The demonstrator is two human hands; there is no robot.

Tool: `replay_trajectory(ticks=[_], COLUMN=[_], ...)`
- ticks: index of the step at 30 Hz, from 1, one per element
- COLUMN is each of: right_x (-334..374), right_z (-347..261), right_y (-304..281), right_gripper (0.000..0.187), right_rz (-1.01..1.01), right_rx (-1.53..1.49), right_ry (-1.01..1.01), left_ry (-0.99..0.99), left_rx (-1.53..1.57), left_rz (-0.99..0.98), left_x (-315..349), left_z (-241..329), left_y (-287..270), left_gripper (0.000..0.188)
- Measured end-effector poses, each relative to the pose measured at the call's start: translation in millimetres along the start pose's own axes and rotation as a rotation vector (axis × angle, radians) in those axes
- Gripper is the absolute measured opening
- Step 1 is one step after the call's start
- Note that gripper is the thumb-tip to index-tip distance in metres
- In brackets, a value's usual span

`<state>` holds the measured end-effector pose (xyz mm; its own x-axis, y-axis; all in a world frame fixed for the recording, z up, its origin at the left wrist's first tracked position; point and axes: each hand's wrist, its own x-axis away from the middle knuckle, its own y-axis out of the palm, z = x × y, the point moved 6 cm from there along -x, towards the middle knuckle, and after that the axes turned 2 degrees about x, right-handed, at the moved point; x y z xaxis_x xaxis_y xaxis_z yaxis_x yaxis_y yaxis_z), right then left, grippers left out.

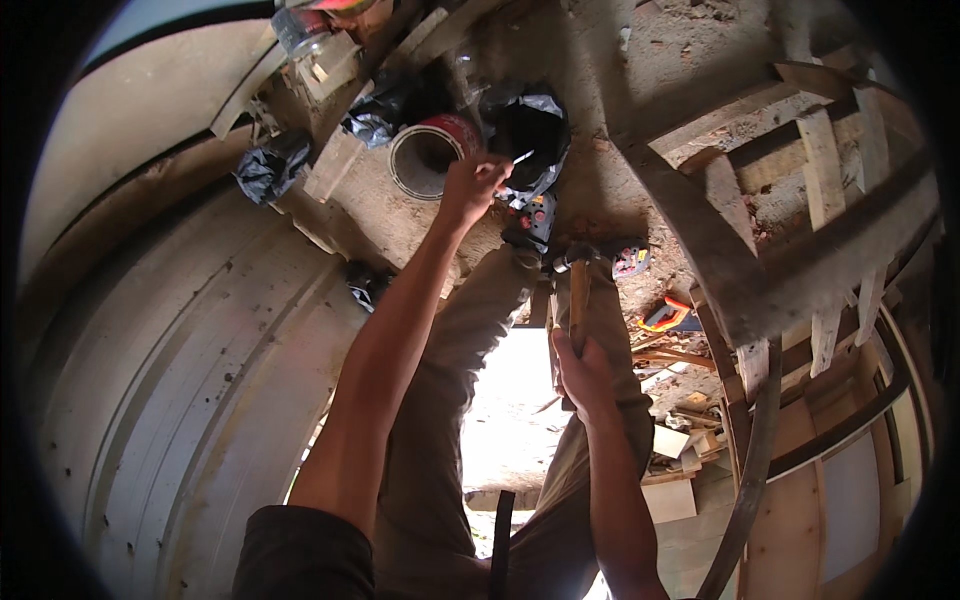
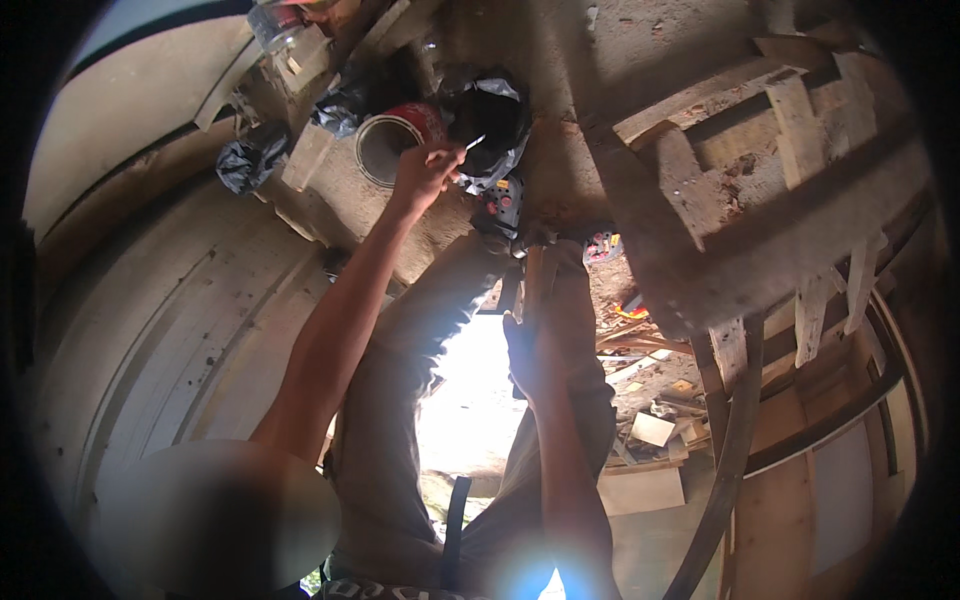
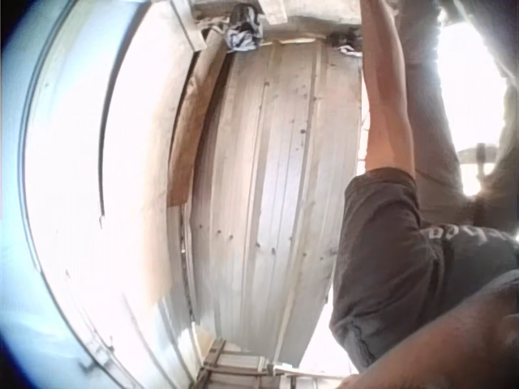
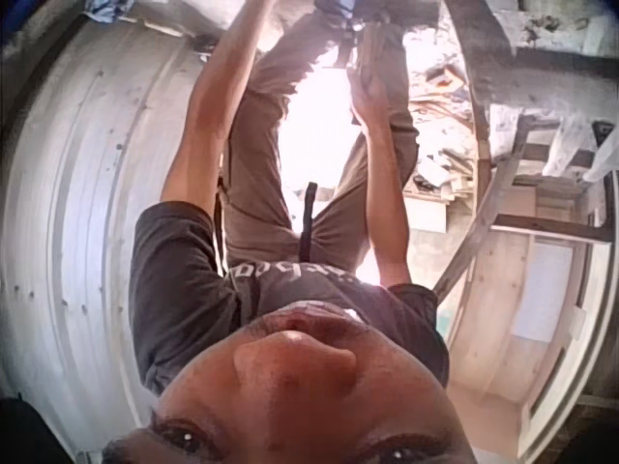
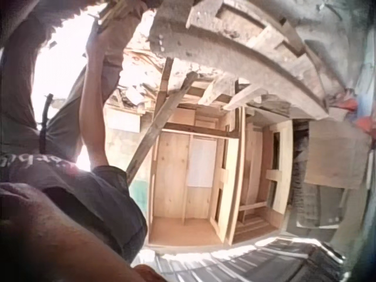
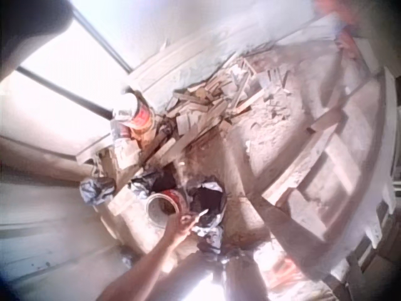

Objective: The person hammers nails into a wooden frame structure using a hammer. They repeatedly position nails and strike them to secure the frame pieces together.

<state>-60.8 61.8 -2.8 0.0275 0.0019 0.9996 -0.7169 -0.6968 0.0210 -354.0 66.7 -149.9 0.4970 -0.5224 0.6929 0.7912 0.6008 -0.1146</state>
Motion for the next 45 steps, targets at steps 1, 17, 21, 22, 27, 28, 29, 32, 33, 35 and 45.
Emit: replay_trajectory(ticks=[1, 17, 21, 22, 27, 28, 29, 32, 33, 35, 45], right_x=[-2, 179, 166, 165, 172, 175, 176, 218, 227, 199, 221], right_z=[5, 54, 101, 112, 117, 115, 115, 86, 77, 90, 89], right_y=[-2, -50, -63, -64, -75, -79, -79, -107, -115, -109, -142], right_gripper=[0.037, 0.045, 0.045, 0.044, 0.041, 0.04, 0.039, 0.036, 0.035, 0.036, 0.038], right_rz=[0.086, 0.142, 0.342, 0.385, 0.496, 0.519, 0.494, 0.334, 0.27, 0.442, 0.755], right_rx=[0.057, -0.228, -0.351, -0.405, -0.605, -0.635, -0.705, -0.869, -0.92, -0.873, -0.816], right_ry=[-0.076, -0.104, -0.33, -0.359, -0.277, -0.291, -0.254, -0.178, -0.166, -0.411, -0.27], left_ry=[-0.002, 0.201, 0.172, 0.14, 0.166, 0.164, 0.163, 0.071, 0.042, -0.019, -0.271], left_rx=[-0.018, 0.168, 0.092, 0.001, -0.121, -0.14, -0.159, -0.312, -0.289, -0.299, -0.311], left_rz=[0.004, -0.151, -0.397, -0.394, -0.445, -0.459, -0.473, -0.497, -0.494, -0.501, -0.546], left_x=[17, 314, 327, 325, 299, 299, 299, 316, 326, 344, 284], left_z=[11, 299, 302, 303, 298, 296, 296, 282, 276, 270, 239], left_y=[-4, 44, 103, 123, 211, 225, 238, 260, 263, 279, 404], left_gripper=[0.022, 0.021, 0.008, 0.008, 0.017, 0.016, 0.015, 0.02, 0.025, 0.034, 0.026])
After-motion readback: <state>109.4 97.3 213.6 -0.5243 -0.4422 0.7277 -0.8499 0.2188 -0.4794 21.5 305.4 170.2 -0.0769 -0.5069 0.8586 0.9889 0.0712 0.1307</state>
